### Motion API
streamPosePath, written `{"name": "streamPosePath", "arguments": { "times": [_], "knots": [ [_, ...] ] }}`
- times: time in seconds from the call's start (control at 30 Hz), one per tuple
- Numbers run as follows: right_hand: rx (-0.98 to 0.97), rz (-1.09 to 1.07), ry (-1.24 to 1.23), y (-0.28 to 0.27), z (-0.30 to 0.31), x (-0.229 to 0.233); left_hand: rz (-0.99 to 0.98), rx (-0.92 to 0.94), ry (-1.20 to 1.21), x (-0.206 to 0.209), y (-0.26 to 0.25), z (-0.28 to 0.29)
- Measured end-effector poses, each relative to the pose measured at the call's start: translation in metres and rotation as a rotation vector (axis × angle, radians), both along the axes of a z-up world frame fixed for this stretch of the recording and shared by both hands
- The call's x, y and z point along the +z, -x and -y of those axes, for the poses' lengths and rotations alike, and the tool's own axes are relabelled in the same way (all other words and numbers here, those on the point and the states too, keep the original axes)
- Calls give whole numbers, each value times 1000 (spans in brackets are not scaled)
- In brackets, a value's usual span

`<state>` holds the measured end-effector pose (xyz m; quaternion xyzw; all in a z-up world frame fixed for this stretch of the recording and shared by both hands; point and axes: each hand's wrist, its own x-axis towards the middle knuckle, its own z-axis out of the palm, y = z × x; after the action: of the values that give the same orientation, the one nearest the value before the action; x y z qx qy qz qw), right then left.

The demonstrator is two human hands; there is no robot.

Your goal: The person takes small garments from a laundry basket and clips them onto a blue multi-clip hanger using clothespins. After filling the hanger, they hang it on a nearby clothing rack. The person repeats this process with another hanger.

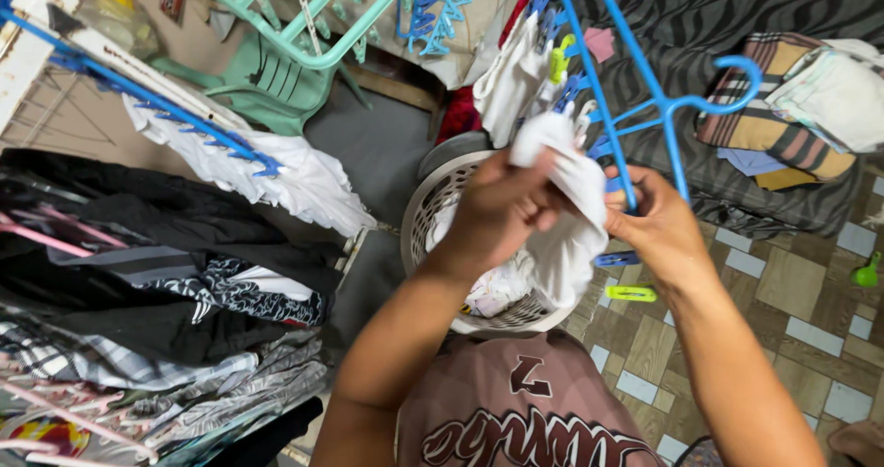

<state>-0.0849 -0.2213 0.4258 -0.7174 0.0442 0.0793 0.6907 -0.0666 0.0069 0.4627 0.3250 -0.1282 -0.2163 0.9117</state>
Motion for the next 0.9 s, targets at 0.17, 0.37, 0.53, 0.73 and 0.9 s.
{"name": "streamPosePath", "arguments": {
  "times": [0.17, 0.37, 0.53, 0.73, 0.9],
  "knots": [
    [51, -132, -134, 9, -5, 2, 27, 111, 82, 19, -8, -12],
    [131, -154, -214, 19, -15, 2, 8, 221, 93, -3, -24, -11],
    [62, -99, -218, 24, 0, 4, -50, 484, -43, -44, -22, -50],
    [-9, -45, -196, 26, 18, 15, 555, -303, -245, -62, 18, -101],
    [-7, 16, -125, 28, 26, 25, 546, -137, -986, -85, 44, -30]
  ]
}}
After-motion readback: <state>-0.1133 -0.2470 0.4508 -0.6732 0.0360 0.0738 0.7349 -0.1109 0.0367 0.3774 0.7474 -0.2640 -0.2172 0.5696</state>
